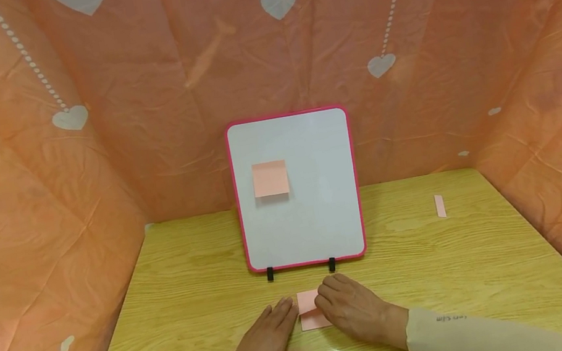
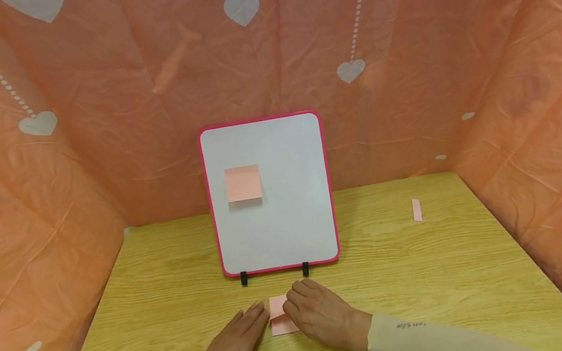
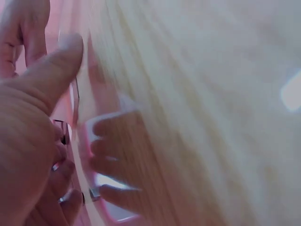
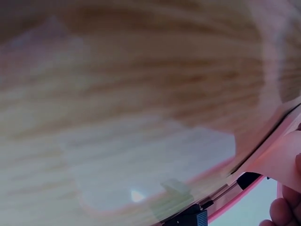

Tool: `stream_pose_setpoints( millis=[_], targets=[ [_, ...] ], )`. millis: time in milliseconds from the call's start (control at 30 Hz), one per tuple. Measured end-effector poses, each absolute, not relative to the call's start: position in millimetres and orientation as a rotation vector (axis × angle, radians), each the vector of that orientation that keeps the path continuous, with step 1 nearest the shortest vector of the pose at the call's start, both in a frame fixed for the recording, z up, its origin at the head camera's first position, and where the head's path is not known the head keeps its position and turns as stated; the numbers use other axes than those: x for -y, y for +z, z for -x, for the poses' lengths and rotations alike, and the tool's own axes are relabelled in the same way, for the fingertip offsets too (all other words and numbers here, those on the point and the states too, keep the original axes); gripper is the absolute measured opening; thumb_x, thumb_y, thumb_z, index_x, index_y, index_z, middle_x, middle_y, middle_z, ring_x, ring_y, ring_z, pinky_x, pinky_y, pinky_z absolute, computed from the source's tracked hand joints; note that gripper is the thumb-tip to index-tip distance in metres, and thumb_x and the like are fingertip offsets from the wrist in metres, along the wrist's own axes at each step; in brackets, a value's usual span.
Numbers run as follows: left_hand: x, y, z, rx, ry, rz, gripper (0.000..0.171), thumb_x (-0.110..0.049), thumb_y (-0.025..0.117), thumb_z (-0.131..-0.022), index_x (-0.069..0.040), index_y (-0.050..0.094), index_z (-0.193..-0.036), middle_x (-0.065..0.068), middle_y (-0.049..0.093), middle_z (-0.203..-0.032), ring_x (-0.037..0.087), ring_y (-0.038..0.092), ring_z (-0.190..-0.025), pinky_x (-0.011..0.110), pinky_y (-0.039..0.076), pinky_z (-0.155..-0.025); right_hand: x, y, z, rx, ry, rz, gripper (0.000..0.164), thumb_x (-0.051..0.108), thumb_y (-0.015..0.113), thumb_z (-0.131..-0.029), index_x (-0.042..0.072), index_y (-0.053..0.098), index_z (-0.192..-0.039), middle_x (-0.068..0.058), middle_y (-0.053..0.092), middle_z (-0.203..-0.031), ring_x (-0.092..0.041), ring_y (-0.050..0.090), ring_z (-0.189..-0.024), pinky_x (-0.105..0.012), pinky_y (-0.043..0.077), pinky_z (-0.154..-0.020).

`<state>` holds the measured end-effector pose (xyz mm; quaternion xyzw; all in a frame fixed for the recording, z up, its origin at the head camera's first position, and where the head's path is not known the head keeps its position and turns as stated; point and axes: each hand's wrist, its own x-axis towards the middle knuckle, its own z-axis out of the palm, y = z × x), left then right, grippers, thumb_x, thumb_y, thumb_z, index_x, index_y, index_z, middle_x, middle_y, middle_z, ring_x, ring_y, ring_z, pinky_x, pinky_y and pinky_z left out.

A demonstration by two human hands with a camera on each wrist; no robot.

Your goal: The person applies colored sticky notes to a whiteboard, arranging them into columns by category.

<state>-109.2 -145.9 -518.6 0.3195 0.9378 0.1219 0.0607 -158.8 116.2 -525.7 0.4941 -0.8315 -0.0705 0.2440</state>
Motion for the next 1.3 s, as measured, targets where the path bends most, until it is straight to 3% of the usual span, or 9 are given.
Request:
stream_pose_setpoints(
  millis=[200,467,567,767,867,1100,1300],
  targets=[
    [149.0,-512.6,92.4,-2.826,0.312,-0.959,0.072,-0.051,0.064,-0.103,-0.005,0.05,-0.157,0.011,0.047,-0.164,0.027,0.043,-0.154,0.048,0.036,-0.127,-116.3,-523.0,160.5,2.301,-0.209,-1.314,0.05,0.016,0.009,-0.113,0.014,0.054,-0.092,0.002,0.057,-0.089,-0.016,0.046,-0.083,-0.026,0.043,-0.076],
    [136.3,-515.1,81.1,-2.835,0.173,-1.173,0.065,-0.05,0.061,-0.105,-0.006,0.055,-0.153,0.01,0.052,-0.16,0.024,0.048,-0.15,0.041,0.042,-0.123,-115.2,-520.1,161.9,2.316,-0.229,-1.287,0.052,0.016,0.008,-0.112,0.014,0.057,-0.094,0.002,0.058,-0.092,-0.016,0.049,-0.086,-0.027,0.047,-0.079],
    [132.4,-519.6,81.8,-2.856,0.12,-1.248,0.066,-0.052,0.058,-0.106,-0.006,0.054,-0.154,0.01,0.052,-0.161,0.023,0.048,-0.15,0.041,0.043,-0.122,-114.4,-520.1,162.4,2.327,-0.228,-1.287,0.044,0.015,0.017,-0.112,0.014,0.057,-0.095,0.001,0.059,-0.093,-0.017,0.05,-0.087,-0.028,0.047,-0.081],
    [130.4,-524.6,82.6,-2.893,0.065,-1.28,0.071,-0.058,0.05,-0.107,-0.004,0.053,-0.154,0.011,0.051,-0.161,0.024,0.048,-0.151,0.042,0.045,-0.12,-113.0,-519.0,162.9,2.353,-0.218,-1.278,0.012,0.018,0.05,-0.104,0.014,0.058,-0.096,0.002,0.06,-0.095,-0.016,0.051,-0.089,-0.028,0.048,-0.082],
    [129.9,-525.6,83.1,-2.884,0.078,-1.257,0.073,-0.059,0.047,-0.108,-0.004,0.052,-0.154,0.011,0.05,-0.162,0.024,0.047,-0.151,0.042,0.045,-0.121,-112.9,-517.4,163.4,2.356,-0.222,-1.275,0.008,0.018,0.058,-0.102,0.014,0.058,-0.096,0.002,0.061,-0.095,-0.017,0.052,-0.09,-0.028,0.048,-0.082],
    [128.2,-526.0,84.7,-2.851,0.118,-1.223,0.071,-0.058,0.049,-0.108,-0.004,0.053,-0.154,0.01,0.05,-0.162,0.024,0.046,-0.152,0.041,0.042,-0.123,-114.7,-511.8,166.4,2.373,-0.307,-1.273,0.005,0.012,0.064,-0.098,0.013,0.059,-0.098,0.0,0.061,-0.098,-0.019,0.054,-0.095,-0.032,0.05,-0.092],
    [126.1,-521.6,84.1,-2.793,0.172,-1.159,0.069,-0.056,0.055,-0.106,-0.006,0.054,-0.154,0.008,0.051,-0.161,0.022,0.045,-0.152,0.04,0.042,-0.123,-116.9,-510.3,171.4,2.41,-0.292,-1.255,0.008,0.007,0.065,-0.097,0.012,0.059,-0.098,-0.001,0.06,-0.099,-0.021,0.053,-0.097,-0.033,0.049,-0.092]
  ],
)
